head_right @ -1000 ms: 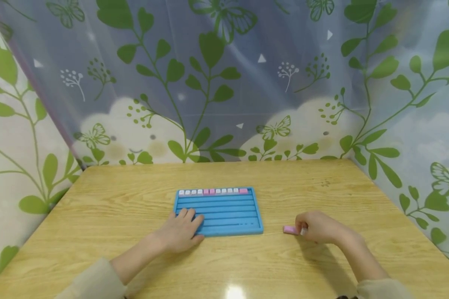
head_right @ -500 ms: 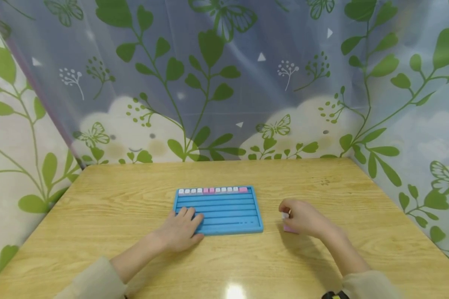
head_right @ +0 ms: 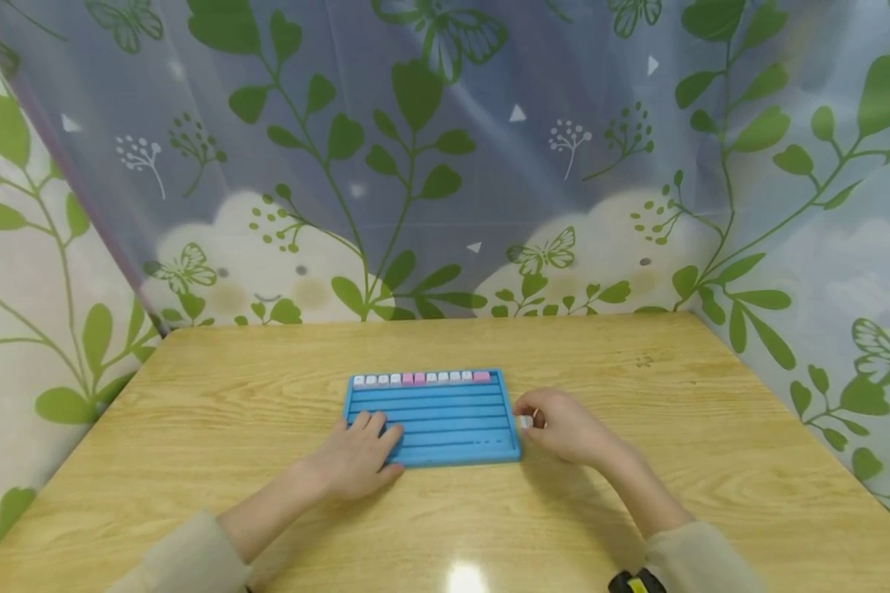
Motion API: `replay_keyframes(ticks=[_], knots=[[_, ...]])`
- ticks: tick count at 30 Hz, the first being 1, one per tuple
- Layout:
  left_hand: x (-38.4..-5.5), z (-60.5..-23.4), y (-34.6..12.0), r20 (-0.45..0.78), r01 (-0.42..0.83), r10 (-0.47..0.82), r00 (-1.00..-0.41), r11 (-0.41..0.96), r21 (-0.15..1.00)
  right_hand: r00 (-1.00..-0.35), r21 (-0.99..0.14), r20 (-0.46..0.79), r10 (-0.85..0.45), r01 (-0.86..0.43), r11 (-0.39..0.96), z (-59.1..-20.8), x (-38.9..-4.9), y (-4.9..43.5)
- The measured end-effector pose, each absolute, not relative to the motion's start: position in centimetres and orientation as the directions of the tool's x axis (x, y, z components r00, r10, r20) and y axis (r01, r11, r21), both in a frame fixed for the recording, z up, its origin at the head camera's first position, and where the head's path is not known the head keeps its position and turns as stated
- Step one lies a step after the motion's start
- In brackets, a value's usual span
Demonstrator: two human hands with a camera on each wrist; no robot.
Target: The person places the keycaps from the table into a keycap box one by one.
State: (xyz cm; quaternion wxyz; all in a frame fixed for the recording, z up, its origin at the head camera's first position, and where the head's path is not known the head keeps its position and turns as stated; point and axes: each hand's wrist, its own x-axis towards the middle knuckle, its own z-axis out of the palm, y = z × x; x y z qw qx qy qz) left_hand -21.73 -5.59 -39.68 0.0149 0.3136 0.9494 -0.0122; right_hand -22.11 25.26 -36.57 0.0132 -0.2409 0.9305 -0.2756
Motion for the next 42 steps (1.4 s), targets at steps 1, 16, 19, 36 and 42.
replay_keyframes(ticks=[1, 16, 19, 36, 42], knots=[[-21.7, -39.7, -5.6, -0.037, 0.594, 0.594, -0.804, 0.804, -0.013, -0.882, -0.512, 0.113, -0.457, -0.446, 0.734, -36.6, -22.2, 25.1], [-21.7, -39.9, -5.9, -0.037, 0.59, 0.59, -0.807, 0.807, -0.006, -0.867, -0.514, 0.107, -0.486, -0.467, 0.72, -36.4, -23.5, 22.3], [-21.6, -39.9, -5.9, -0.034, 0.59, 0.589, -0.807, 0.808, -0.005, -0.859, -0.511, 0.12, -0.498, -0.483, 0.71, -36.4, -24.2, 21.5], [-21.5, -39.9, -6.1, -0.036, 0.588, 0.587, -0.809, 0.807, -0.042, -0.804, -0.573, 0.086, -0.588, -0.523, 0.631, -35.3, -28.5, 15.6], [-21.8, -39.8, -5.7, -0.048, 0.599, 0.597, -0.801, 0.798, -0.059, -0.788, -0.579, 0.08, -0.611, -0.535, 0.615, -35.3, -29.3, 14.0]])
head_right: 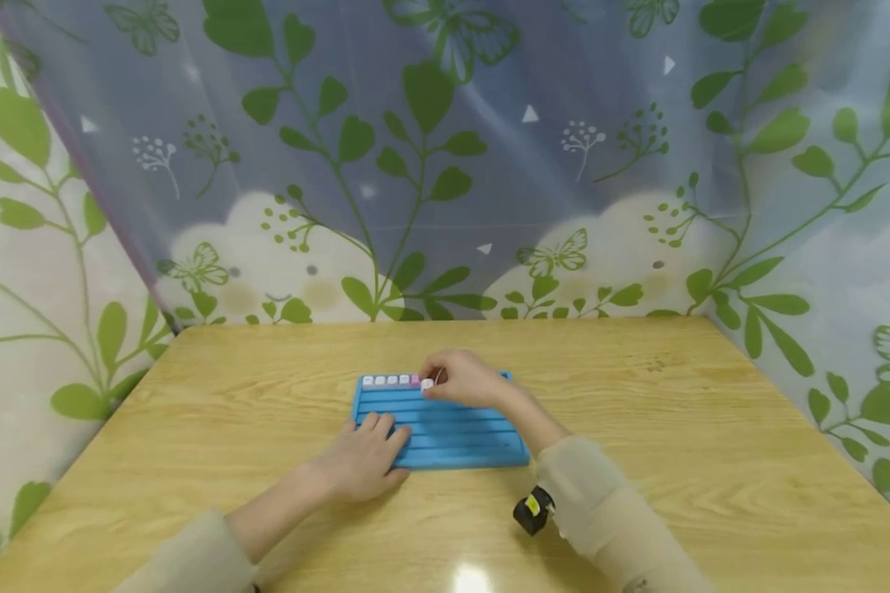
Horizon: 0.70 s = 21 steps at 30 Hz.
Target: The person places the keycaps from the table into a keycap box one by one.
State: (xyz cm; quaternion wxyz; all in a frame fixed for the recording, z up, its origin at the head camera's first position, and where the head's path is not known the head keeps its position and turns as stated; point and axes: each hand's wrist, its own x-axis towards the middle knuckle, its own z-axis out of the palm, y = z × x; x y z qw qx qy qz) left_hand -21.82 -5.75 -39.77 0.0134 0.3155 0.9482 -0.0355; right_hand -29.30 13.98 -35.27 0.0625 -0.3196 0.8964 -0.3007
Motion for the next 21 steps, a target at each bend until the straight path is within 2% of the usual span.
replay_keyframes(ticks=[8, 21], knots=[[-21.9, -39.7, -5.5, -0.067, 0.603, 0.6, -0.797, 0.794, -0.077, -0.77, -0.526, 0.079, -0.634, -0.572, 0.629, -35.7, -30.2, 12.2], [-21.9, -39.8, -5.8, -0.078, 0.608, 0.603, -0.794, 0.79, -0.082, -0.705, -0.419, 0.095, -0.703, -0.669, 0.614, -37.4, -31.3, 8.2]])
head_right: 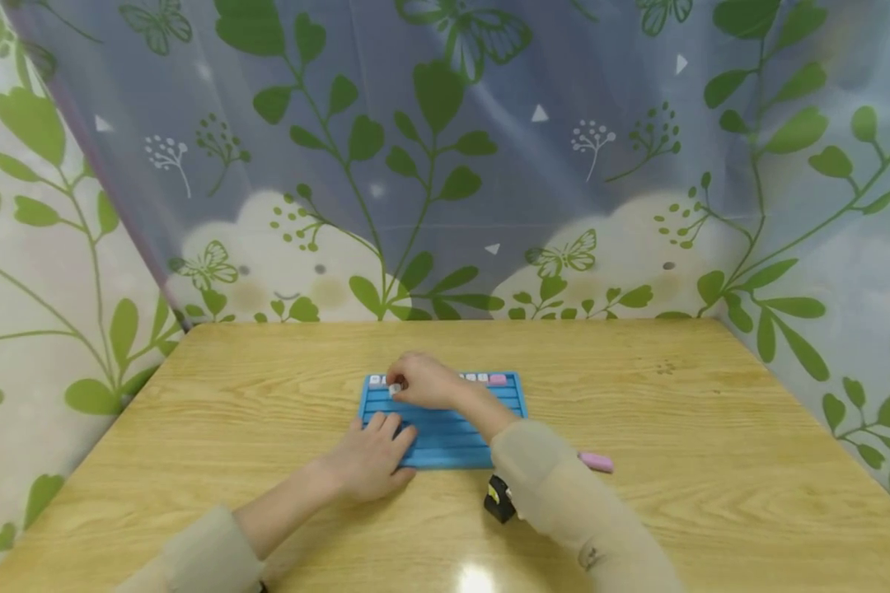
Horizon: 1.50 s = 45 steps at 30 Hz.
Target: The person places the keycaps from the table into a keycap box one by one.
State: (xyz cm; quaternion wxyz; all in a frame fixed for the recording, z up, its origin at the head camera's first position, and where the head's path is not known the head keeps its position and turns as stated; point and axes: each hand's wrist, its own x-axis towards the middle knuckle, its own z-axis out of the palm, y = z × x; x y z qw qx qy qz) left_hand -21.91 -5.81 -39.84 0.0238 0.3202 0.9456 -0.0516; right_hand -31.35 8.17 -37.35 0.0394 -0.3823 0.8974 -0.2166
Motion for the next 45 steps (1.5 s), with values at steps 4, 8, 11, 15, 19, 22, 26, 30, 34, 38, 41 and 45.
replay_keyframes(ticks=[4, 8, 11, 15, 19, 22, 26, 30, 34, 38, 41, 45], knots=[[-21.9, -39.9, -5.9, -0.079, 0.613, 0.608, -0.79, 0.785, -0.09, -0.694, -0.412, 0.092, -0.714, -0.679, 0.608, -37.7, -31.7, 7.4], [-21.9, -39.9, -5.9, -0.086, 0.611, 0.606, -0.791, 0.787, -0.084, -0.675, -0.373, 0.086, -0.733, -0.704, 0.605, -38.2, -32.1, 6.8], [-21.9, -39.9, -5.9, -0.088, 0.61, 0.604, -0.792, 0.788, -0.08, -0.66, -0.329, 0.089, -0.746, -0.727, 0.603, -38.4, -32.3, 6.4], [-21.9, -39.7, -5.9, -0.079, 0.612, 0.606, -0.791, 0.786, -0.093, -0.638, -0.275, 0.109, -0.762, -0.756, 0.594, -38.6, -32.5, 6.1], [-21.8, -39.6, -5.9, -0.072, 0.613, 0.609, -0.79, 0.783, -0.103, -0.623, -0.243, 0.125, -0.772, -0.774, 0.585, -38.7, -32.7, 6.0], [-21.8, -39.5, -5.8, -0.071, 0.612, 0.608, -0.791, 0.784, -0.106, -0.619, -0.236, 0.124, -0.776, -0.778, 0.582, -38.9, -32.9, 6.0], [-21.8, -39.6, -5.8, -0.071, 0.61, 0.606, -0.792, 0.784, -0.112, -0.608, -0.226, 0.117, -0.785, -0.787, 0.575, -38.9, -33.1, 5.7], [-21.8, -39.7, -5.9, -0.081, 0.611, 0.605, -0.792, 0.784, -0.111, -0.594, -0.208, 0.112, -0.797, -0.798, 0.566, -38.8, -33.0, 5.4], [-21.9, -39.8, -5.8, -0.093, 0.612, 0.605, -0.791, 0.783, -0.109, -0.585, -0.185, 0.107, -0.804, -0.806, 0.562, -38.9, -33.0, 5.3], [-21.8, -39.6, -5.8, -0.092, 0.611, 0.604, -0.792, 0.785, -0.1, -0.586, -0.188, 0.099, -0.804, -0.805, 0.563, -38.9, -33.1, 5.1], [-21.8, -39.5, -5.8, -0.094, 0.608, 0.601, -0.793, 0.788, -0.09, -0.593, -0.19, 0.088, -0.801, -0.799, 0.571, -38.9, -33.2, 4.9], [-21.8, -39.4, -5.8, -0.093, 0.607, 0.6, -0.795, 0.79, -0.09, -0.6, -0.182, 0.081, -0.796, -0.794, 0.58, -38.9, -33.2, 4.8]])
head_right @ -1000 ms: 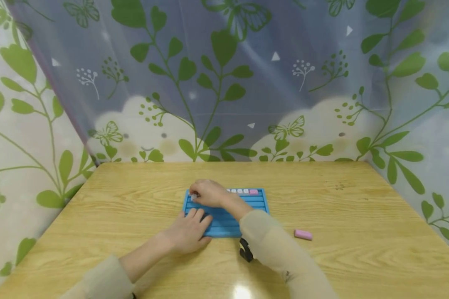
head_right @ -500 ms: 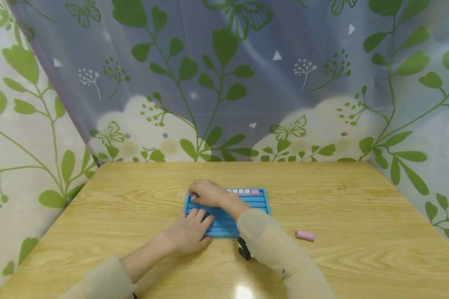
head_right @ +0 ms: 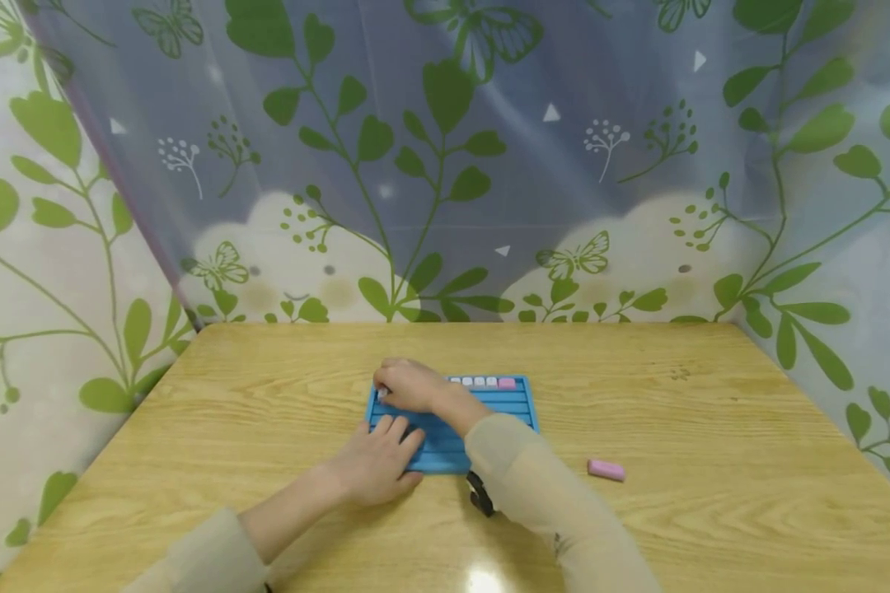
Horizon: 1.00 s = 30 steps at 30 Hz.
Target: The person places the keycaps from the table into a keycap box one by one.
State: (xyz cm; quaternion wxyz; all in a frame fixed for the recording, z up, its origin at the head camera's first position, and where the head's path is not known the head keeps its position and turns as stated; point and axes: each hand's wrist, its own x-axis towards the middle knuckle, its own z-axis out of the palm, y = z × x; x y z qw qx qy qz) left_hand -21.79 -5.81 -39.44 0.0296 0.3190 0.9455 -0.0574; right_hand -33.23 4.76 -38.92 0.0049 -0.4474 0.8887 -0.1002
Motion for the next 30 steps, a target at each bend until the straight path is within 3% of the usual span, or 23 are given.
replay_keyframes(ticks=[30], knots=[[-21.74, -39.75, -5.9, -0.047, 0.61, 0.61, -0.791, 0.781, -0.133, -0.583, -0.151, 0.113, -0.804, -0.81, 0.566, -39.15, -33.17, 4.24]])
